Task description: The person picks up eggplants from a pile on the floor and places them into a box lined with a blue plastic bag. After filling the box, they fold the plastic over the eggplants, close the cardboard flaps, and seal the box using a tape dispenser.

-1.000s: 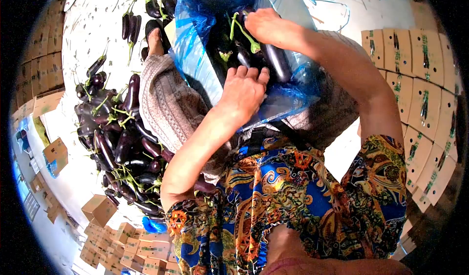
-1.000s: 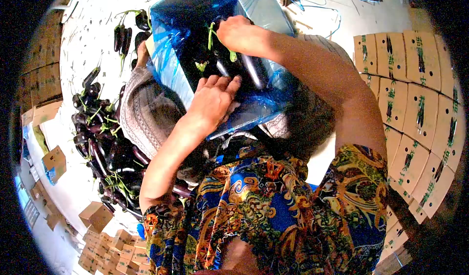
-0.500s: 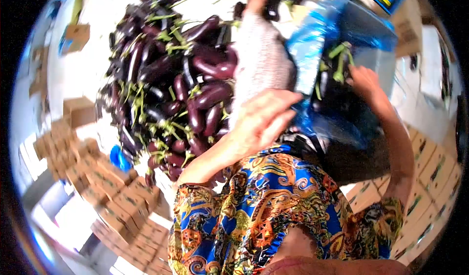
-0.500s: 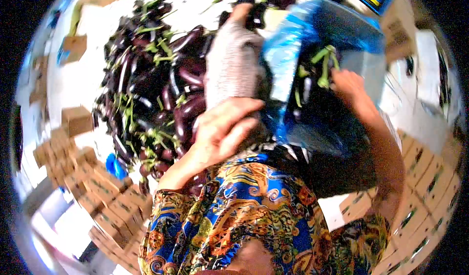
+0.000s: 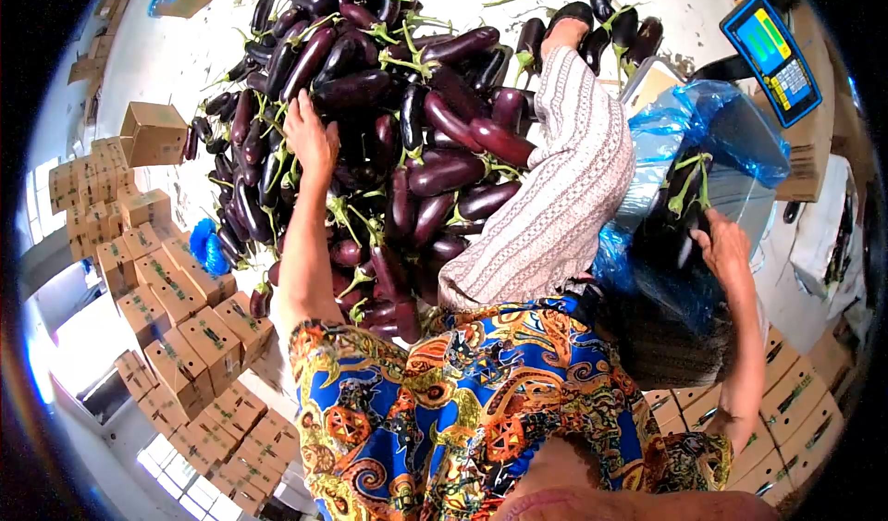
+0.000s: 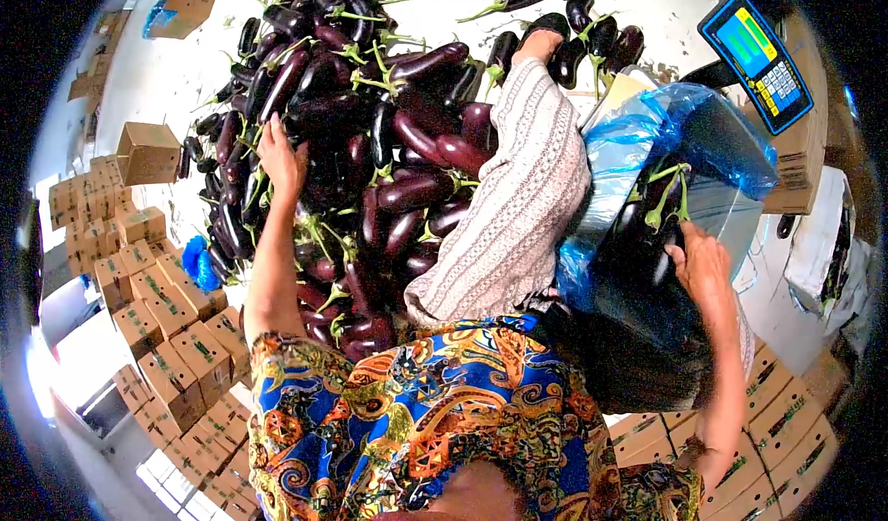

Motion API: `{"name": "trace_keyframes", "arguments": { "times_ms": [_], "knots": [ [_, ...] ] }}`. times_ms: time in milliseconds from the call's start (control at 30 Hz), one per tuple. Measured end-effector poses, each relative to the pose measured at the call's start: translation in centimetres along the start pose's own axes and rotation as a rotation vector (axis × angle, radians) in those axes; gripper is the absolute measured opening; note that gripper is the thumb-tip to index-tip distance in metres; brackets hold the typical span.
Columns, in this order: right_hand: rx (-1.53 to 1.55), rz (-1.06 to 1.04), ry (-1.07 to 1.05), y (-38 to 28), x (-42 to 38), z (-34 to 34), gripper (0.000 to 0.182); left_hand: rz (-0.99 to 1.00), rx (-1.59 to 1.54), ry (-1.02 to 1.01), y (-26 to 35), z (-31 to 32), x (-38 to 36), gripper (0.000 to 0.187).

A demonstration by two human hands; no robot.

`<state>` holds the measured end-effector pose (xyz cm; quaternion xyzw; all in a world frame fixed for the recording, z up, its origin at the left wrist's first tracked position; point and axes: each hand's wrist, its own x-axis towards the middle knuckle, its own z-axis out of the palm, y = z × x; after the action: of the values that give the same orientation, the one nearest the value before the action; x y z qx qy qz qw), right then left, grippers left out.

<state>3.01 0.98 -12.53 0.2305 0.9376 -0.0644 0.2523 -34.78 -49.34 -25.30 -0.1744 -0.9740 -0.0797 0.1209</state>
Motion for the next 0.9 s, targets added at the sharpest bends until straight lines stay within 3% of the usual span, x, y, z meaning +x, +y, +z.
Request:
{"name": "trace_keyframes", "arguments": {
  "times_ms": [67, 167, 200, 300, 467, 567, 633, 733, 800, 867, 900],
  "knots": [
    [-0.004, 0.011, 0.004, 0.7, -0.5, 0.6, 0.040, -0.009, -0.042, -0.199, -1.5, 2.4, 1.4, 0.082],
    [0.010, 0.016, 0.016, 0.9, -0.7, 0.7, 0.040, -0.197, 0.088, -0.400, 1.7, 0.1, 3.1, 0.080],
    [0.027, 0.017, 0.021, 0.5, -0.9, 0.5, 0.040, -0.206, 0.041, -0.389, 1.3, 0.1, 3.3, 0.076],
    [0.094, 0.002, 0.053, -0.4, -1.1, -0.1, 0.039, -0.069, -0.073, -0.458, 0.3, -0.7, 2.9, 0.073],
    [0.147, 0.035, -0.006, -1.2, -0.6, -1.5, 0.039, -0.010, -0.620, -0.317, 0.6, -1.8, 1.2, 0.076],
    [0.275, -0.084, 0.103, -1.9, -0.4, -2.3, 0.037, -0.019, -0.801, -0.180, 2.9, -4.1, 0.4, 0.075],
    [0.397, -0.087, 0.140, -1.8, 0.1, -3.2, 0.033, -0.003, -0.906, -0.220, 6.2, -6.5, 0.1, 0.072],
    [0.528, -0.049, 0.248, -0.4, -0.1, -4.4, 0.031, 0.177, -0.845, -0.213, 11.8, -8.7, -0.9, 0.073],
    [0.600, -0.144, 0.344, 1.4, -0.5, -4.1, 0.031, 0.261, -0.971, -0.178, 15.9, -9.1, -2.0, 0.071],
    [0.722, -0.077, 0.227, 1.5, -0.9, -4.9, 0.033, 0.388, -1.105, -0.130, 18.8, -9.3, -1.9, 0.071],
    [0.814, -0.149, 0.183, 1.4, -0.6, -4.8, 0.037, 0.492, -1.071, -0.105, 20.1, -9.9, -1.5, 0.074]
  ]
}}
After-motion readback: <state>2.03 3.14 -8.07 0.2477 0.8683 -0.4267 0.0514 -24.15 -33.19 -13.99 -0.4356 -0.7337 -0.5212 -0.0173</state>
